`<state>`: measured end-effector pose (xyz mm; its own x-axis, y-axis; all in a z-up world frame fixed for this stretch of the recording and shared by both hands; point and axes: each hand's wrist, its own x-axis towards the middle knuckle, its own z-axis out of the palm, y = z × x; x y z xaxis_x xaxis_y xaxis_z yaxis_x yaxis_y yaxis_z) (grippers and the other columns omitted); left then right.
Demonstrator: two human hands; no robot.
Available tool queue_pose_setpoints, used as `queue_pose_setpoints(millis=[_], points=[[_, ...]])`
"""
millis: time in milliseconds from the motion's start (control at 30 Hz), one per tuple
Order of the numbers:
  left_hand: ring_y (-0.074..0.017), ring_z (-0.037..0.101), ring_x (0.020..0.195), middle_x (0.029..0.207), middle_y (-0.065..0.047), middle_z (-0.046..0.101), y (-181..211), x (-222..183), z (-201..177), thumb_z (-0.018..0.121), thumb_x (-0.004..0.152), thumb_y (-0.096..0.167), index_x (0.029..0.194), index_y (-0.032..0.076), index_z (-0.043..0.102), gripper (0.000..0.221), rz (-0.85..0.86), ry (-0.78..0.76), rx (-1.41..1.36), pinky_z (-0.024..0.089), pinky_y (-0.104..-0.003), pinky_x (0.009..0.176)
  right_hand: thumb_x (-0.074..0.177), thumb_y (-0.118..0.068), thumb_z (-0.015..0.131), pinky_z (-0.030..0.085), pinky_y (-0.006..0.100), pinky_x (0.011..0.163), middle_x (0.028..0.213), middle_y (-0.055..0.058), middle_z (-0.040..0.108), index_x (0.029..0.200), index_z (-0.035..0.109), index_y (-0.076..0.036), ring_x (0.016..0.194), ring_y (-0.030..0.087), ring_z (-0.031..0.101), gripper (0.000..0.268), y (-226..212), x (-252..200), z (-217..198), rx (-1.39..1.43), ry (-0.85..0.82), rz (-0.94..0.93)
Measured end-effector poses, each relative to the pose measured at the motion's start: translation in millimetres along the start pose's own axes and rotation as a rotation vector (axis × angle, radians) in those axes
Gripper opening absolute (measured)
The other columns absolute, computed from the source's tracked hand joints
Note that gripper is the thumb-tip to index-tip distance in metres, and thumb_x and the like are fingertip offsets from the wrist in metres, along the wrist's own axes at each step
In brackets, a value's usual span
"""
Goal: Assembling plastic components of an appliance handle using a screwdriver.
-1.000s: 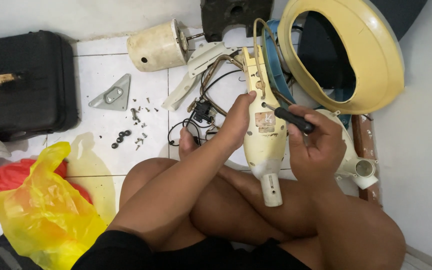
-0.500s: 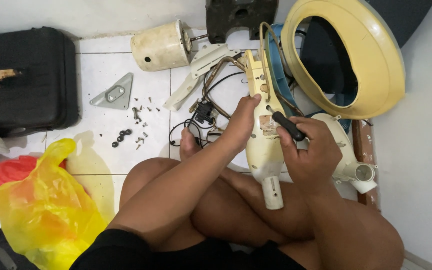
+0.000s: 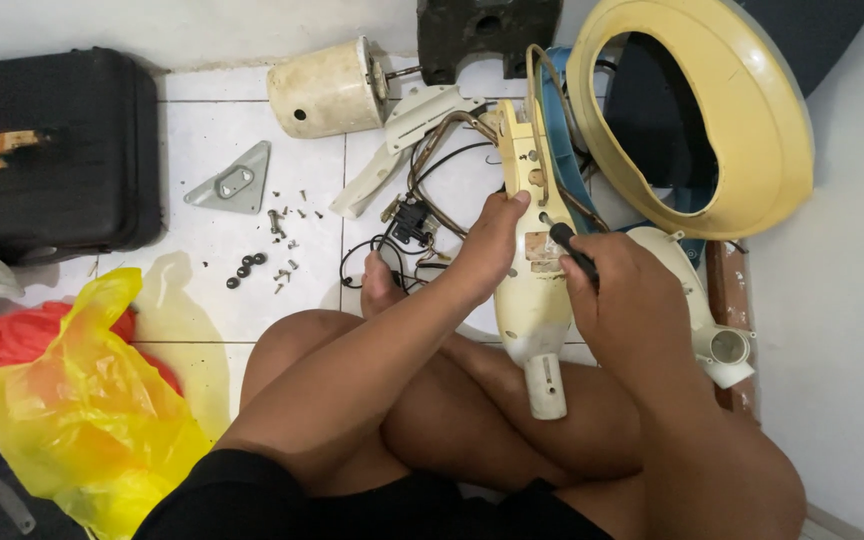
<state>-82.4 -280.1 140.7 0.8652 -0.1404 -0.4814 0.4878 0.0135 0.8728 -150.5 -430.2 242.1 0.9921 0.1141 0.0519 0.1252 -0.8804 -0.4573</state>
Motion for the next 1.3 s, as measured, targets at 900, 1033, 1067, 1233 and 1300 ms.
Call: queue_pose_setpoints(millis=[900,1033,1067,1233,1300], points=[[-0.0419,0.058,0.118,0.125,-0.032,0.059,15.3,2.7,-4.6,0.054,0.093,0.06,0.146,-0.005,0.045,0.084,-0.016,-0.064,-0.46,0.048,-0.049,0.101,0.104,-0.041,0.061,0.058,0.048,0.071,0.088,0.017,0.072,0.121,0.071,-0.01,0.086,0.04,0.072,0.037,18.5,-8.4,-16.5,0.036,-0.02,0.079],[-0.0395,0.06,0.119,0.129,-0.029,0.061,-6.2,14.5,-7.7,0.066,0.091,0.06,0.145,-0.001,0.05,0.083,-0.018,-0.138,-0.575,0.049,-0.052,0.103,0.095,-0.034,0.075,0.057,0.044,0.07,0.086,0.016,0.074,0.116,0.073,-0.009,0.086,0.039,0.073,0.033,11.3,-7.8,-13.3,0.19,0.007,0.155],[-0.0385,0.062,0.119,0.128,-0.029,0.062,-4.0,11.9,-4.7,0.065,0.092,0.055,0.143,-0.002,0.051,0.077,0.001,-0.171,-0.588,0.049,-0.053,0.103,0.096,-0.03,0.073,0.057,0.041,0.07,0.083,0.012,0.074,0.115,0.073,-0.01,0.082,0.032,0.073,0.027,11.1,-7.2,-11.9,0.278,0.02,0.22],[-0.0301,0.069,0.092,0.098,-0.02,0.066,8.8,1.9,-3.0,0.061,0.093,0.061,0.133,-0.002,0.054,0.076,0.068,-0.067,-0.422,0.058,-0.044,0.084,0.101,-0.038,0.068,0.055,0.036,0.063,0.066,0.007,0.073,0.108,0.078,-0.014,0.066,0.023,0.073,0.027,10.7,4.4,-21.3,0.273,-0.098,0.411],[-0.0206,0.061,0.081,0.097,-0.018,0.066,12.8,-1.4,-7.1,0.051,0.094,0.051,0.122,-0.006,0.057,0.064,0.11,-0.074,-0.385,0.052,-0.034,0.072,0.103,-0.032,0.063,0.045,0.027,0.062,0.06,0.002,0.068,0.098,0.079,-0.01,0.058,0.014,0.061,0.028,5.4,11.2,-31.5,0.241,-0.178,0.491]])
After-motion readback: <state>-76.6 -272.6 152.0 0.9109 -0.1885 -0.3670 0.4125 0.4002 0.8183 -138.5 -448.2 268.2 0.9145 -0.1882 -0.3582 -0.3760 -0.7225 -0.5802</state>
